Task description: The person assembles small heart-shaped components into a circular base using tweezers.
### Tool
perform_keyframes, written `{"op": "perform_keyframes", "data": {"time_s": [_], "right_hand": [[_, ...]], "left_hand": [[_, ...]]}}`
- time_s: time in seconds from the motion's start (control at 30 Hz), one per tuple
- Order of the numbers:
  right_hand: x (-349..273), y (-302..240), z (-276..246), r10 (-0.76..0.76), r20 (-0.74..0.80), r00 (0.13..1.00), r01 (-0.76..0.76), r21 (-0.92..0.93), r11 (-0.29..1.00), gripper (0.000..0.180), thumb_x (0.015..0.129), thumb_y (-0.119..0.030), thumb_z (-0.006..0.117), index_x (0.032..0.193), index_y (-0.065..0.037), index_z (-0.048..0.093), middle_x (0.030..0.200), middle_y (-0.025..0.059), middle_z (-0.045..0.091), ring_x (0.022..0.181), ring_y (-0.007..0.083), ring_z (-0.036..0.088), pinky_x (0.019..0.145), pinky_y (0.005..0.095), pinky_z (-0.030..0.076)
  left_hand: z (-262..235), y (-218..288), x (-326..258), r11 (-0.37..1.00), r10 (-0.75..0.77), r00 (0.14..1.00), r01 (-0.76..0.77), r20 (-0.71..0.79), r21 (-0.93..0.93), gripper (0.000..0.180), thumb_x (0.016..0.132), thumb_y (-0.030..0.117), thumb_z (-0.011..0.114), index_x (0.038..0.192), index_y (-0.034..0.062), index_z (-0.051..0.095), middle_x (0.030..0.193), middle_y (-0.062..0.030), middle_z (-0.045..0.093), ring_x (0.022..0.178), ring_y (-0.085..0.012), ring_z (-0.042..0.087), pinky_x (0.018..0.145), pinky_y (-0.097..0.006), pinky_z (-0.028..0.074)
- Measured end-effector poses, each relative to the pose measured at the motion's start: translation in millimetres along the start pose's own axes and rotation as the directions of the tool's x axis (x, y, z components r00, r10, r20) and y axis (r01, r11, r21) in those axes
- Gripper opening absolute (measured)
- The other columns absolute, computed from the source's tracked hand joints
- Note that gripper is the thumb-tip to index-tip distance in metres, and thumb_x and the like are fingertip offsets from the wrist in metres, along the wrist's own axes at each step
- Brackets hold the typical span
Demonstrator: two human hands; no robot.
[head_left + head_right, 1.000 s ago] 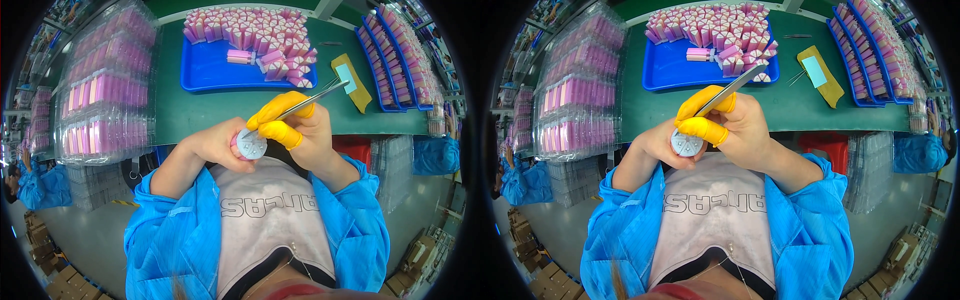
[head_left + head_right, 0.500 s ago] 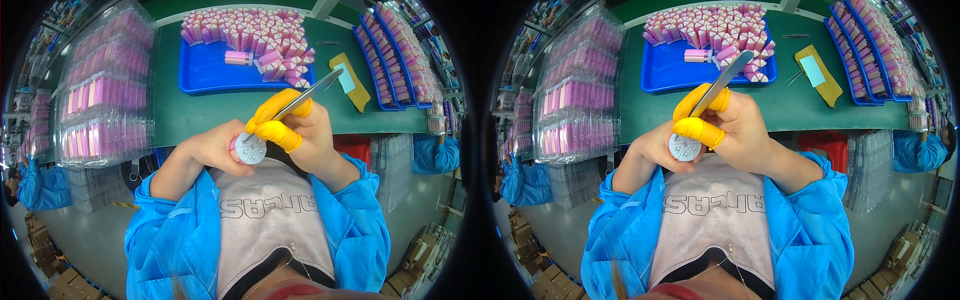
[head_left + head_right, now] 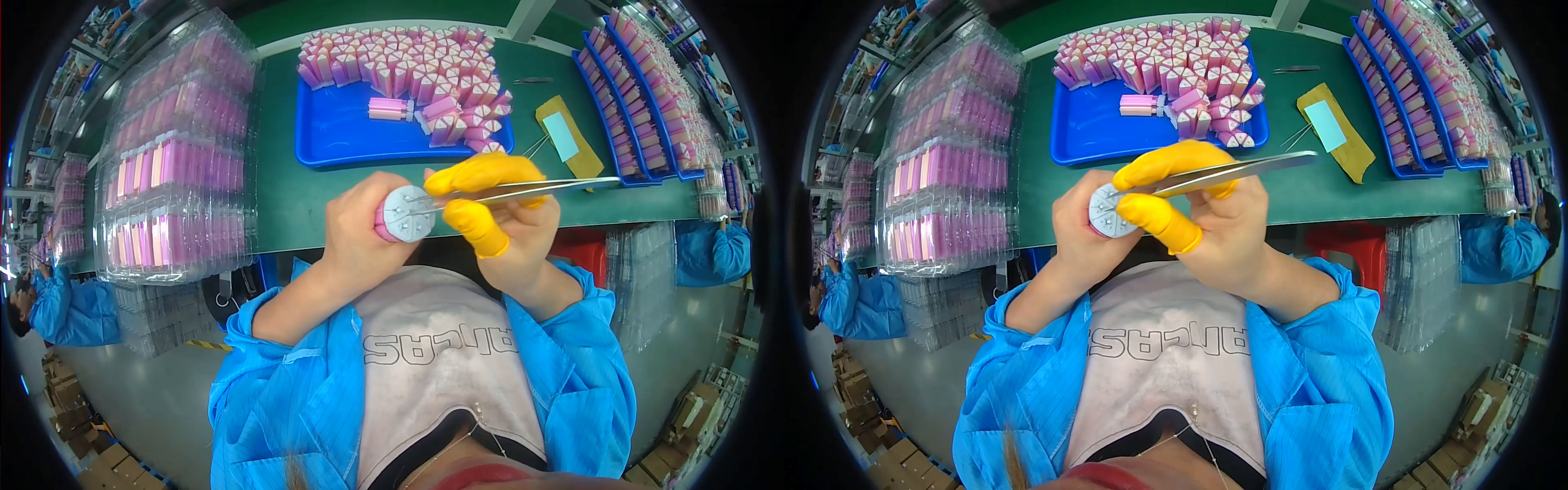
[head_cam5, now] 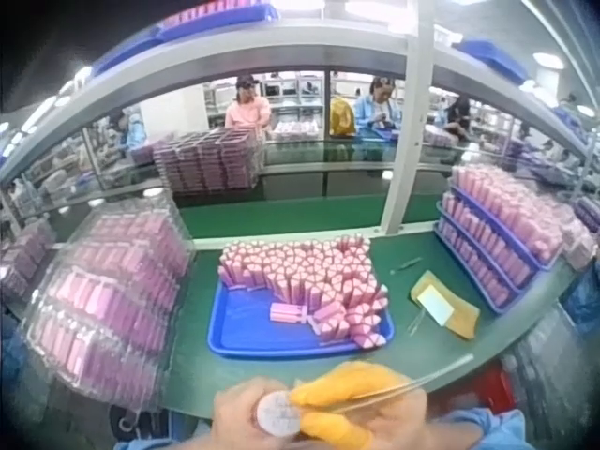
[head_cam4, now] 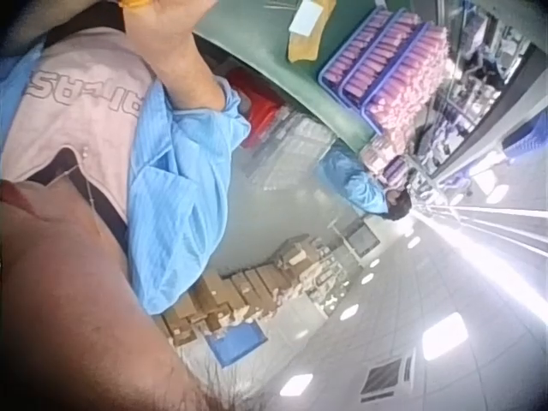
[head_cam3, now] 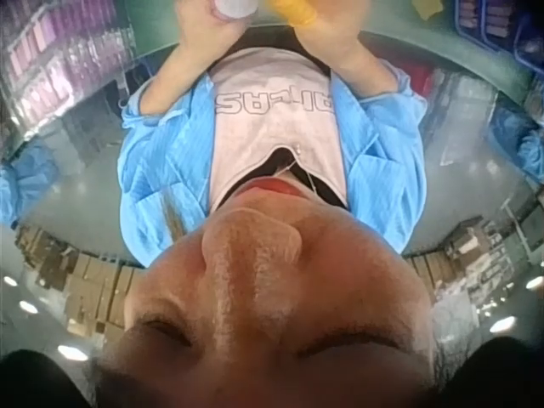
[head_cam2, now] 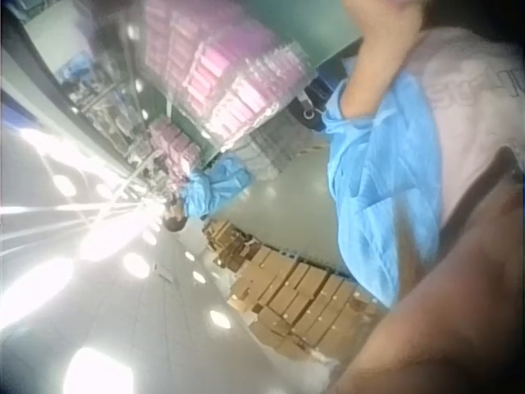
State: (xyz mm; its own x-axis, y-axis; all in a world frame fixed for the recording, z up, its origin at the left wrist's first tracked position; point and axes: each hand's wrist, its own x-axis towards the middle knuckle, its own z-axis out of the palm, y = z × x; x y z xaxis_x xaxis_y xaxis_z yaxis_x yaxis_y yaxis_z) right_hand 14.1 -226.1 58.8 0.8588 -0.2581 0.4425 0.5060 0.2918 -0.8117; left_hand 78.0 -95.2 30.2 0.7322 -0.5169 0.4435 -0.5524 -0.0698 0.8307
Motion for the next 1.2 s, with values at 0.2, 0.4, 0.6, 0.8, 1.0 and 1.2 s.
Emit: {"op": "perform_keyframes", "data": {"time_s": [0.2, 0.4, 0.6, 0.8, 1.0, 1.2], "right_hand": [[4, -2, 3, -0.027, 0.060, 0.998, 0.034, -0.127, 0.991, 0.023, 0.073, 0.002, 0.064, 0.093, 0.006, 0.054, 0.090, 0.0121, 0.057, 0.081, 0.0175, 0.058, 0.073, 0.0272, 0.047], [5, 0, 1, 0.018, 0.068, 0.997, -0.015, -0.053, 0.998, 0.022, 0.074, 0.000, 0.063, 0.093, 0.006, 0.055, 0.089, 0.0116, 0.057, 0.081, 0.0180, 0.058, 0.075, 0.0279, 0.048], [4, 1, 1, 0.021, 0.100, 0.995, -0.009, -0.116, 0.993, 0.020, 0.076, -0.001, 0.062, 0.093, 0.005, 0.055, 0.089, 0.0105, 0.057, 0.081, 0.0168, 0.058, 0.075, 0.0272, 0.047], [4, 1, 2, 0.010, 0.006, 1.000, -0.009, -0.103, 0.995, 0.017, 0.077, -0.001, 0.060, 0.092, 0.004, 0.054, 0.087, 0.0089, 0.056, 0.078, 0.0152, 0.057, 0.072, 0.0252, 0.047], [9, -6, 0, 0.014, 0.057, 0.998, 0.001, -0.252, 0.968, 0.016, 0.076, -0.003, 0.061, 0.090, 0.003, 0.055, 0.083, 0.0086, 0.057, 0.077, 0.0149, 0.057, 0.068, 0.0253, 0.048], [9, -5, 3, 0.043, 0.111, 0.993, -0.022, -0.176, 0.984, 0.015, 0.076, -0.002, 0.061, 0.089, 0.004, 0.055, 0.083, 0.0087, 0.057, 0.078, 0.0148, 0.057, 0.069, 0.0255, 0.048]], "left_hand": [[7, -6, 1, 0.973, 0.177, 0.973, -0.149, -0.149, 0.177, 0.027, 0.057, 0.006, 0.072, 0.077, 0.0050, 0.054, 0.069, -0.0089, 0.056, 0.060, -0.0258, 0.057, 0.051, -0.031, 0.044], [8, -7, 1, 0.974, 0.170, 0.975, -0.144, -0.142, 0.177, 0.028, 0.055, 0.005, 0.072, 0.077, 0.0053, 0.054, 0.068, -0.0084, 0.056, 0.060, -0.0260, 0.056, 0.051, -0.031, 0.044], [9, -8, 2, 0.963, 0.200, 0.968, -0.166, -0.151, 0.213, 0.028, 0.055, 0.004, 0.071, 0.077, 0.0054, 0.054, 0.068, -0.0083, 0.056, 0.060, -0.0262, 0.056, 0.051, -0.032, 0.043], [11, -9, 1, 0.957, 0.202, 0.969, -0.164, -0.142, 0.240, 0.028, 0.054, 0.003, 0.070, 0.077, 0.0053, 0.054, 0.068, -0.0088, 0.055, 0.059, -0.0266, 0.055, 0.050, -0.032, 0.042], [11, -10, 2, 0.937, 0.243, 0.964, -0.203, -0.110, 0.284, 0.028, 0.055, 0.005, 0.071, 0.077, 0.0051, 0.053, 0.067, -0.0088, 0.054, 0.058, -0.0270, 0.054, 0.050, -0.032, 0.042], [14, -7, 4, 0.949, 0.247, 0.955, -0.205, -0.162, 0.239, 0.027, 0.056, 0.006, 0.071, 0.076, 0.0051, 0.053, 0.067, -0.0091, 0.054, 0.057, -0.0266, 0.054, 0.049, -0.032, 0.041]]}}
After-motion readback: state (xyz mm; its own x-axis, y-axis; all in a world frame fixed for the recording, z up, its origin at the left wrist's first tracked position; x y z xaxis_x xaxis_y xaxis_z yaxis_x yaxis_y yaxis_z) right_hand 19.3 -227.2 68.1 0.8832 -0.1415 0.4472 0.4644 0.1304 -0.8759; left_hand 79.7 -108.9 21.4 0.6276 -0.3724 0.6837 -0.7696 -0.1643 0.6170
